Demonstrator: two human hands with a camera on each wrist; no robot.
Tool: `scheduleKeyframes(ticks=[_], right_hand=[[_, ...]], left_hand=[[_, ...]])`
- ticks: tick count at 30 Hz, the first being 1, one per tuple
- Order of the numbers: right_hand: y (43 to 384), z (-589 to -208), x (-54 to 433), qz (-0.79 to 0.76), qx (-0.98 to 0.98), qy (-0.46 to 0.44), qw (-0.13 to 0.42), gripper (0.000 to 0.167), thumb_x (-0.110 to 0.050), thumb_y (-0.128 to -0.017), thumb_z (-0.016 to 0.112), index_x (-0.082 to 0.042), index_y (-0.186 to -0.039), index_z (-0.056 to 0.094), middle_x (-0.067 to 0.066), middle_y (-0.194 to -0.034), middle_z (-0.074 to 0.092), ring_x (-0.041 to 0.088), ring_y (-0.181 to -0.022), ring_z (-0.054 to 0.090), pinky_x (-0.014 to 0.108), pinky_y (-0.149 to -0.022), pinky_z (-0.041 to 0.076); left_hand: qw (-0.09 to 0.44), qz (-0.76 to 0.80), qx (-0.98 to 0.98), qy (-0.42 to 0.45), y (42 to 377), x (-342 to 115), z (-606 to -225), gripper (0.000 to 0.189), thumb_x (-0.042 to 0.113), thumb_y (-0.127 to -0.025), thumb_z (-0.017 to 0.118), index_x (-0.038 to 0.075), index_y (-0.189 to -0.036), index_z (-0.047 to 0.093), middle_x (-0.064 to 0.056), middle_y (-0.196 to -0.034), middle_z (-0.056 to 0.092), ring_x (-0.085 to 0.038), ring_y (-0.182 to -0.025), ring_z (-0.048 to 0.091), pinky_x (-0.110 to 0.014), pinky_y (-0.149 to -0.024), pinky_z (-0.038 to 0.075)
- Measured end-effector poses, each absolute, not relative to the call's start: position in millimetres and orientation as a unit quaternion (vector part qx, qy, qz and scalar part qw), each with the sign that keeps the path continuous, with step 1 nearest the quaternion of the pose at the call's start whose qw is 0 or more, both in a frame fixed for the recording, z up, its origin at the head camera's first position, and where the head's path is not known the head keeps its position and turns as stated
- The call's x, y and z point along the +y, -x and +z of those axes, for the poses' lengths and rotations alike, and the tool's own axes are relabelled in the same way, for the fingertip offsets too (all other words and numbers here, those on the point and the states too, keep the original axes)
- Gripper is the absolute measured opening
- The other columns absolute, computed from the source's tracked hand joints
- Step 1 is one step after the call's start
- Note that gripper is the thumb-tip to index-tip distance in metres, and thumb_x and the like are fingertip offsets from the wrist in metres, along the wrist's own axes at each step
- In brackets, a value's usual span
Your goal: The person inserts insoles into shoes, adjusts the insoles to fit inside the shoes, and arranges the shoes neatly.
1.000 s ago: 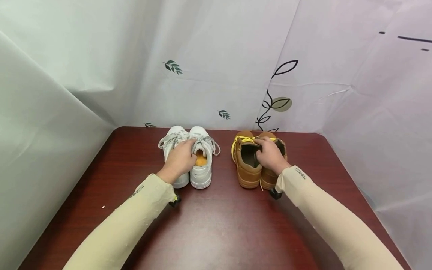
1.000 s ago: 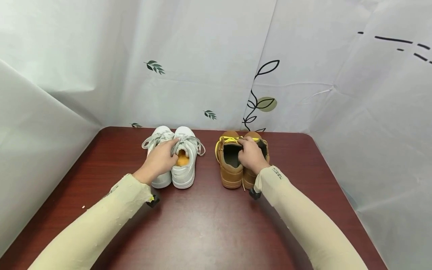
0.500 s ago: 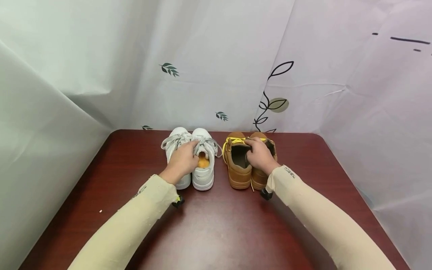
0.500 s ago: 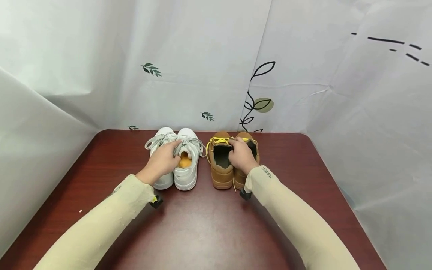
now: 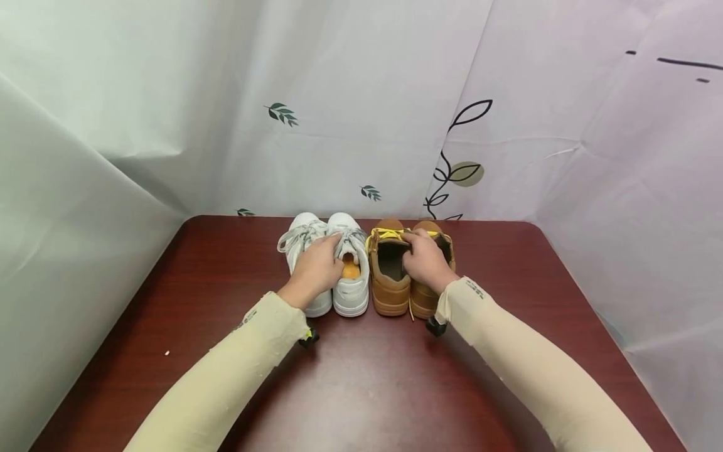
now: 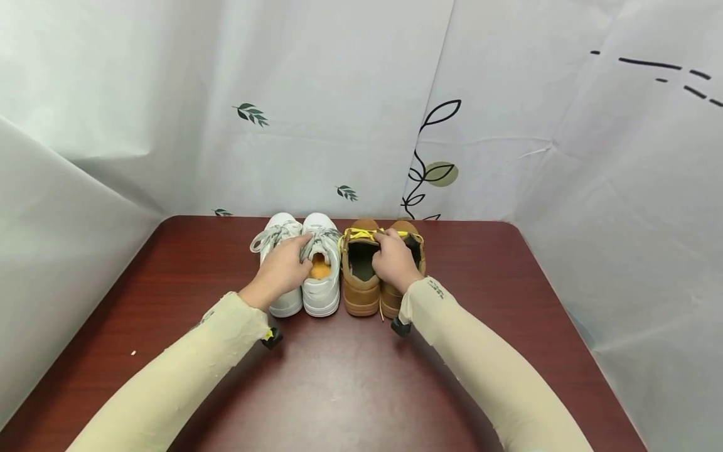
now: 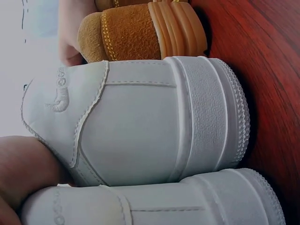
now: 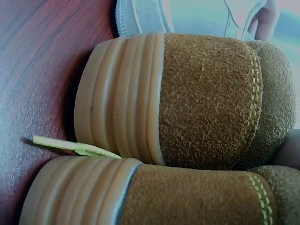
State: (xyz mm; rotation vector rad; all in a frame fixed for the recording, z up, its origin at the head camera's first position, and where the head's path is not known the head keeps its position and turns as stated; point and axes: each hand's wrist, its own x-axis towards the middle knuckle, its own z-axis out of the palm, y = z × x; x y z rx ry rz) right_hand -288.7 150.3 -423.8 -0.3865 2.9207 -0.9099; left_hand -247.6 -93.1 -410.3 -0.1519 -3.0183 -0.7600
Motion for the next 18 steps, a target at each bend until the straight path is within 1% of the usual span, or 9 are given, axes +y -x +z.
scheduleKeyframes(ticks=[4, 7, 12, 15, 18], right_hand=[[287.0, -424.0, 145.5, -0.283, 0.952, 0.116, 0.029, 0.053, -0.007, -0.096, 0.046, -0.005, -0.149, 0.046, 0.018, -0.151, 0.038, 0.035, -0.126, 0.053, 0.048, -0.093, 0.047], [286.4, -424.5, 142.4, -0.271, 0.956, 0.107, 0.030, 0.053, -0.008, -0.096, 0.047, -0.005, -0.149, 0.046, 0.017, -0.152, 0.037, 0.033, -0.118, 0.057, 0.045, -0.088, 0.048], [286.5, -425.1, 139.7, -0.261, 0.959, 0.104, 0.025, 0.054, -0.008, -0.095, 0.046, -0.004, -0.149, 0.046, 0.017, -0.151, 0.038, 0.033, -0.107, 0.061, 0.045, -0.086, 0.049], [286.9, -424.9, 139.3, -0.256, 0.961, 0.105, 0.023, 0.054, -0.009, -0.095, 0.046, -0.004, -0.149, 0.046, 0.017, -0.151, 0.038, 0.033, -0.107, 0.061, 0.046, -0.088, 0.050], [287.1, -424.9, 140.0, -0.252, 0.962, 0.103, 0.021, 0.053, -0.009, -0.095, 0.046, -0.005, -0.148, 0.046, 0.018, -0.151, 0.038, 0.034, -0.110, 0.061, 0.048, -0.092, 0.050]], left_hand=[[0.013, -0.238, -0.970, 0.039, 245.8, -91.5, -410.9, 0.066, 0.009, -0.088, 0.051, 0.012, -0.153, 0.042, -0.016, -0.152, 0.046, -0.037, -0.138, 0.045, -0.058, -0.109, 0.039], [0.005, -0.233, -0.972, 0.035, 245.3, -91.3, -411.3, 0.066, 0.012, -0.089, 0.051, 0.013, -0.154, 0.040, -0.017, -0.152, 0.045, -0.038, -0.137, 0.046, -0.057, -0.109, 0.038], [0.008, -0.230, -0.973, 0.034, 245.2, -92.4, -413.0, 0.065, 0.015, -0.090, 0.052, 0.014, -0.154, 0.040, -0.018, -0.150, 0.046, -0.040, -0.134, 0.049, -0.058, -0.108, 0.039], [0.015, -0.232, -0.972, 0.034, 245.0, -92.9, -413.8, 0.065, 0.015, -0.089, 0.053, 0.015, -0.153, 0.041, -0.018, -0.149, 0.048, -0.040, -0.132, 0.050, -0.057, -0.107, 0.040], [0.020, -0.235, -0.971, 0.037, 245.0, -92.6, -413.9, 0.064, 0.015, -0.089, 0.053, 0.015, -0.153, 0.042, -0.018, -0.147, 0.050, -0.040, -0.131, 0.051, -0.057, -0.106, 0.041]])
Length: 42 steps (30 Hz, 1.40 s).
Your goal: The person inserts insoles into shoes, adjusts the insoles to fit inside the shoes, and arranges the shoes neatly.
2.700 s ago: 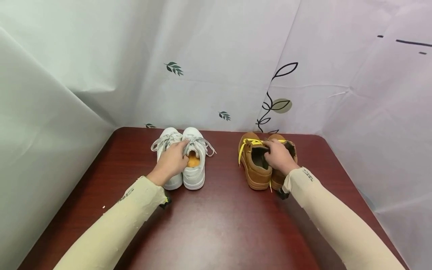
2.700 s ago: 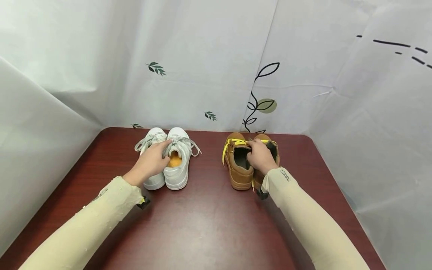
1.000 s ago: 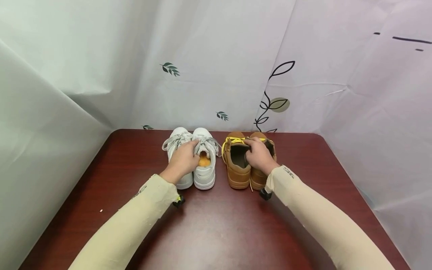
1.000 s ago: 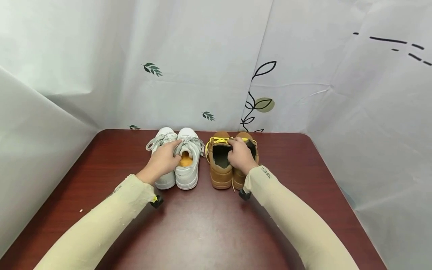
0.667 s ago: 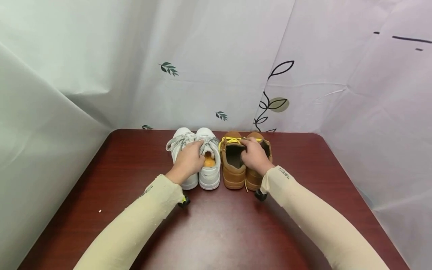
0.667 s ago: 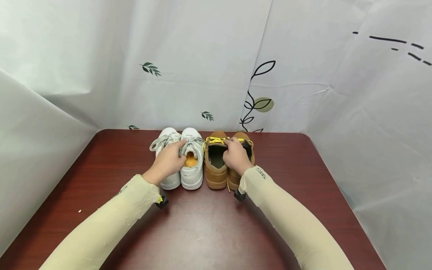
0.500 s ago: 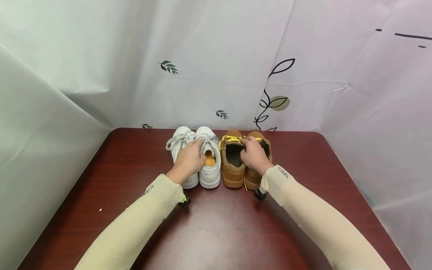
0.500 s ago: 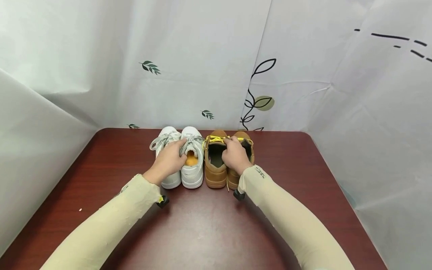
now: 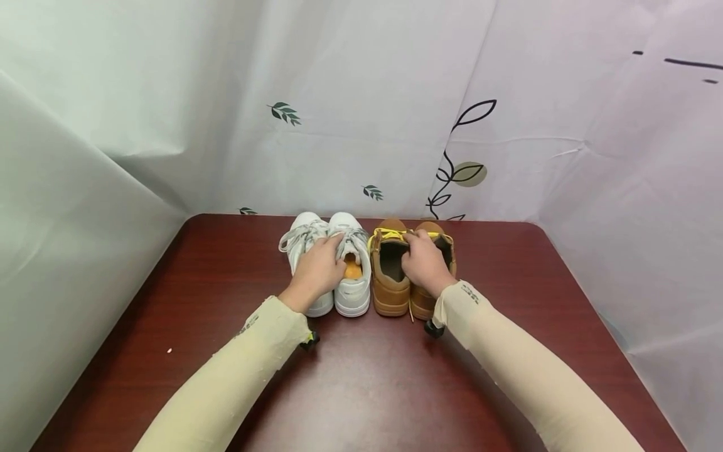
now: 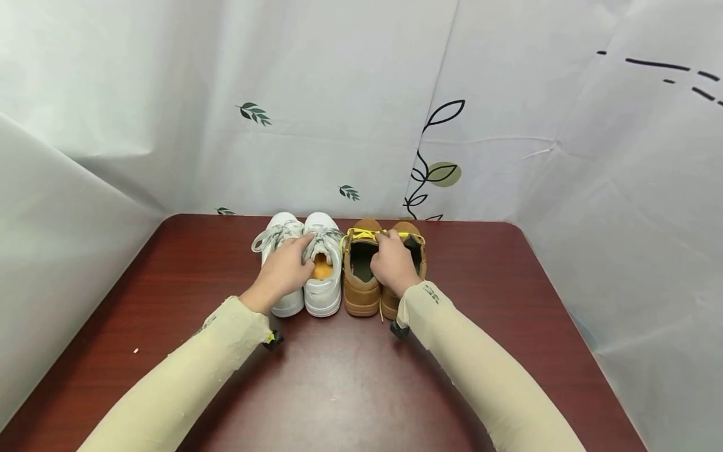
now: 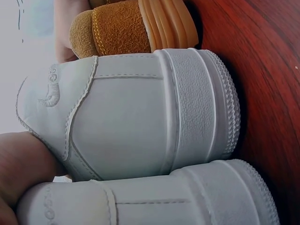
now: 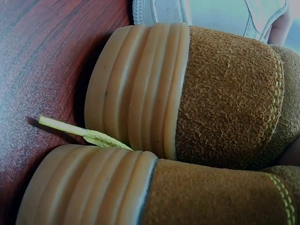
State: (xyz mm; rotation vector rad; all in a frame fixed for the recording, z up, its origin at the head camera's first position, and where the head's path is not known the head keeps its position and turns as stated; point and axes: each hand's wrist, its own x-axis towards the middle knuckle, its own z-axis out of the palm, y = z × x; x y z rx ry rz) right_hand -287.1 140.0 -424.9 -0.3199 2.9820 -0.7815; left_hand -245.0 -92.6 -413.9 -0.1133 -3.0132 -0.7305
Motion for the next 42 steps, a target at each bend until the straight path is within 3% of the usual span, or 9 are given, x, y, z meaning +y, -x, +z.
scheduleKeyframes(ticks=[6, 10, 14, 27, 38, 42], right_hand=[[288.4, -426.2, 142.7, -0.245, 0.964, 0.102, 0.022, 0.053, -0.010, -0.096, 0.047, -0.005, -0.149, 0.046, 0.018, -0.152, 0.037, 0.034, -0.110, 0.061, 0.048, -0.091, 0.050], [287.6, -429.9, 142.3, -0.236, 0.967, 0.096, 0.030, 0.053, -0.012, -0.097, 0.048, -0.007, -0.150, 0.044, 0.017, -0.152, 0.037, 0.031, -0.098, 0.061, 0.044, -0.084, 0.049], [288.0, -434.2, 141.6, -0.232, 0.968, 0.094, 0.026, 0.054, -0.014, -0.097, 0.049, -0.008, -0.150, 0.045, 0.017, -0.151, 0.037, 0.030, -0.092, 0.059, 0.043, -0.080, 0.048], [287.1, -436.8, 142.6, -0.237, 0.966, 0.094, 0.033, 0.053, -0.012, -0.097, 0.048, -0.007, -0.150, 0.045, 0.016, -0.153, 0.036, 0.032, -0.102, 0.060, 0.045, -0.084, 0.048], [288.0, -438.5, 143.3, -0.232, 0.967, 0.095, 0.038, 0.054, -0.014, -0.097, 0.048, -0.008, -0.150, 0.045, 0.015, -0.154, 0.035, 0.028, -0.083, 0.059, 0.040, -0.073, 0.046], [287.3, -434.0, 143.5, -0.224, 0.968, 0.100, 0.044, 0.054, -0.015, -0.097, 0.049, -0.009, -0.151, 0.043, 0.017, -0.154, 0.035, 0.031, -0.088, 0.062, 0.043, -0.076, 0.049]], left_hand=[[0.026, -0.236, -0.971, 0.037, 245.1, -89.4, -414.3, 0.061, 0.021, -0.092, 0.054, 0.016, -0.152, 0.043, -0.018, -0.144, 0.052, -0.040, -0.127, 0.054, -0.057, -0.103, 0.042], [0.026, -0.234, -0.971, 0.041, 243.0, -89.5, -416.9, 0.060, 0.028, -0.094, 0.055, 0.016, -0.152, 0.043, -0.019, -0.144, 0.052, -0.041, -0.125, 0.055, -0.058, -0.102, 0.043], [0.027, -0.240, -0.970, 0.040, 241.6, -90.4, -418.1, 0.061, 0.023, -0.093, 0.055, 0.016, -0.152, 0.044, -0.019, -0.143, 0.052, -0.041, -0.124, 0.056, -0.058, -0.102, 0.043], [0.026, -0.247, -0.968, 0.028, 240.4, -88.7, -422.9, 0.061, 0.018, -0.092, 0.054, 0.016, -0.152, 0.044, -0.017, -0.144, 0.052, -0.040, -0.126, 0.055, -0.057, -0.103, 0.043], [0.034, -0.241, -0.970, 0.029, 239.5, -88.3, -425.5, 0.060, 0.019, -0.092, 0.054, 0.015, -0.151, 0.045, -0.016, -0.144, 0.053, -0.039, -0.125, 0.056, -0.056, -0.102, 0.044], [0.045, -0.196, -0.979, 0.038, 237.8, -89.0, -420.8, 0.057, 0.021, -0.093, 0.052, 0.021, -0.150, 0.047, -0.011, -0.141, 0.058, -0.037, -0.118, 0.061, -0.055, -0.089, 0.051]])
